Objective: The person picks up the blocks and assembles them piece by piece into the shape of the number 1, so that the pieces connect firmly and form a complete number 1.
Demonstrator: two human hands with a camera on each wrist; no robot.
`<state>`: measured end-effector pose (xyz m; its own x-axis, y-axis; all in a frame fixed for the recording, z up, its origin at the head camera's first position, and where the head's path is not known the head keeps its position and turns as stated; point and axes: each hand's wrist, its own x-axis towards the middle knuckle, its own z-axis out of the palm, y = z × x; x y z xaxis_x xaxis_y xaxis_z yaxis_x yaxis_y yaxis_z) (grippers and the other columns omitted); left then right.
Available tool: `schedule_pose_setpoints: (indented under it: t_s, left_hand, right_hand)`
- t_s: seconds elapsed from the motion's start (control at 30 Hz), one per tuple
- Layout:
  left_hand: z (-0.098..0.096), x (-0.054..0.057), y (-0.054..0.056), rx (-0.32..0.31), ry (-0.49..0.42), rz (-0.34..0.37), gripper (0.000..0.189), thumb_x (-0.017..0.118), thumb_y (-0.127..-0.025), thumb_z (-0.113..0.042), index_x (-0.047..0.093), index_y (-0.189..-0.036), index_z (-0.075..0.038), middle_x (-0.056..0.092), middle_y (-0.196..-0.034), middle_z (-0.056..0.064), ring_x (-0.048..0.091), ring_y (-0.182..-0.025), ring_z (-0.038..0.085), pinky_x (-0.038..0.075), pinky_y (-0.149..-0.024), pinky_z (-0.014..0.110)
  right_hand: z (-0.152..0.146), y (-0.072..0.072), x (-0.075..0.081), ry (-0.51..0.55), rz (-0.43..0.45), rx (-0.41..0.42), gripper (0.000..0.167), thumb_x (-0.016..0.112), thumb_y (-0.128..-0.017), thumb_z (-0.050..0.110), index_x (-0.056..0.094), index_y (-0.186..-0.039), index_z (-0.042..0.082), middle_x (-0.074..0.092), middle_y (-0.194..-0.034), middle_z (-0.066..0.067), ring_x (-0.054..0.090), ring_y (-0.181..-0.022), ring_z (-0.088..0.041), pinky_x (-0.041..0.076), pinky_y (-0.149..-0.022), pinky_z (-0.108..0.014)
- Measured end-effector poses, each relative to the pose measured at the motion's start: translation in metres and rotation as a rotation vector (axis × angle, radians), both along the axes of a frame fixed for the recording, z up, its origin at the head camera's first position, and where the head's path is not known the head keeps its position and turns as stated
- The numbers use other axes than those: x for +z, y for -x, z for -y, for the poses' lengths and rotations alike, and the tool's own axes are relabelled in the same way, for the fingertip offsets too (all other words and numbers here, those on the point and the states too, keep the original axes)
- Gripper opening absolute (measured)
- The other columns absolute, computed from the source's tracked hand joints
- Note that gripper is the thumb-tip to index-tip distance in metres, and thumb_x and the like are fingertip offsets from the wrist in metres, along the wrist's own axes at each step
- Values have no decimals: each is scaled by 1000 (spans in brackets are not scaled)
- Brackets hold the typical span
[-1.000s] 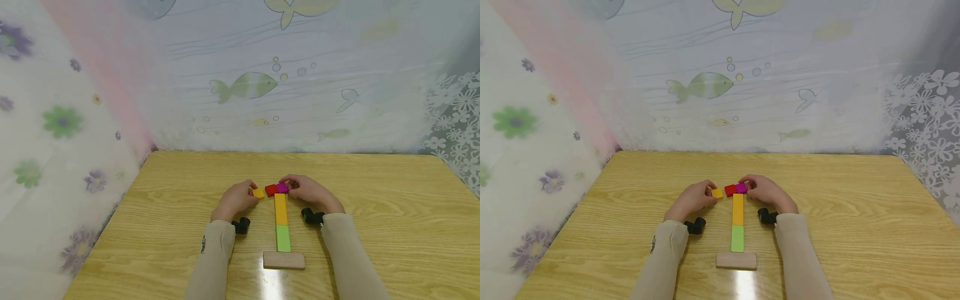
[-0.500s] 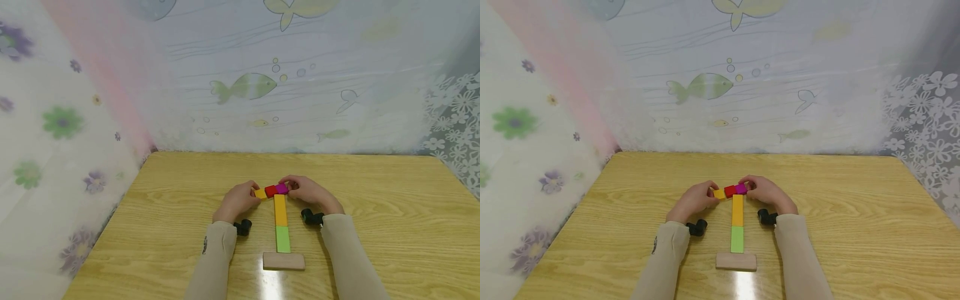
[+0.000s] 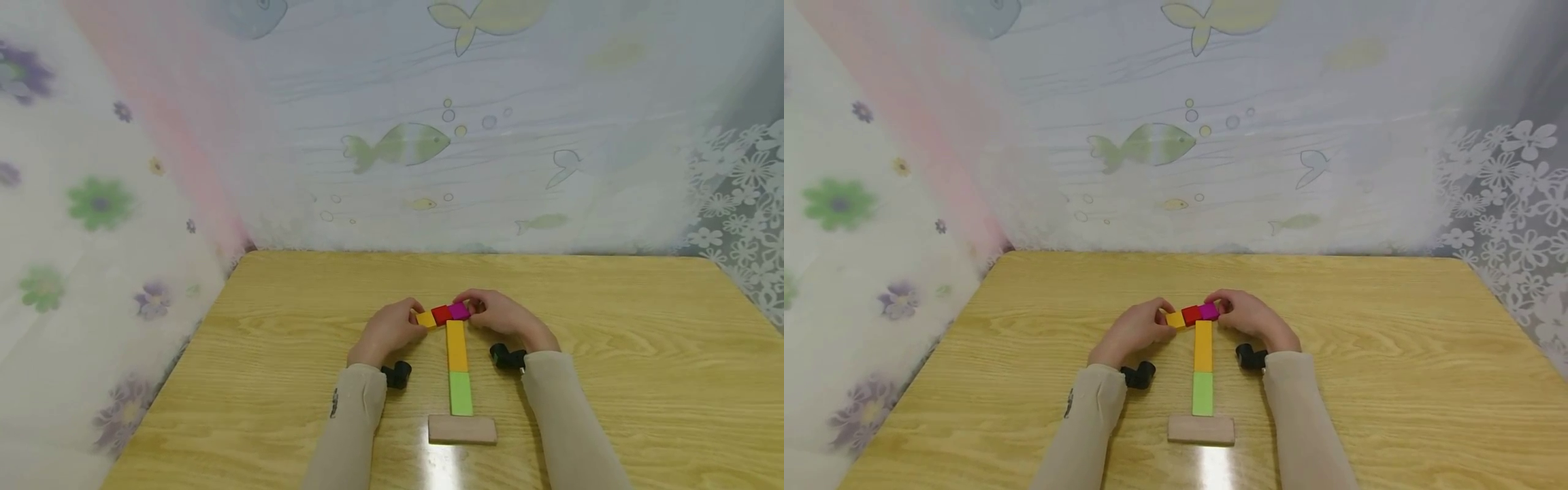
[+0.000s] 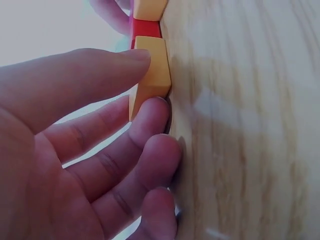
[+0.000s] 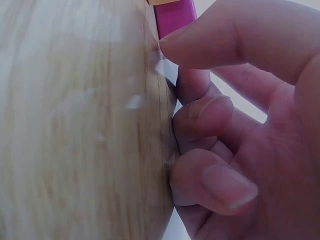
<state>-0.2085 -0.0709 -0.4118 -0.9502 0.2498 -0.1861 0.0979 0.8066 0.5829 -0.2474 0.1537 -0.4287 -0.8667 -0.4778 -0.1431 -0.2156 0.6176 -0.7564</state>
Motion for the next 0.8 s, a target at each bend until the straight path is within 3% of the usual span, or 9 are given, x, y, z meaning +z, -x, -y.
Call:
schedule_pose_setpoints:
  t_s: [0.8]
  left_hand:
    - [-1,-5,3,12,-14,6,33,64,-80,-29,55,-110,-16,52,-76,-3,47,-63,15,38,-58,27]
  right_hand:
    - [2,-1,-1,8,26,-32,38,56,-78,2,57,-113,16,50,-83,-7,43,-70,-21,34,-62,-32]
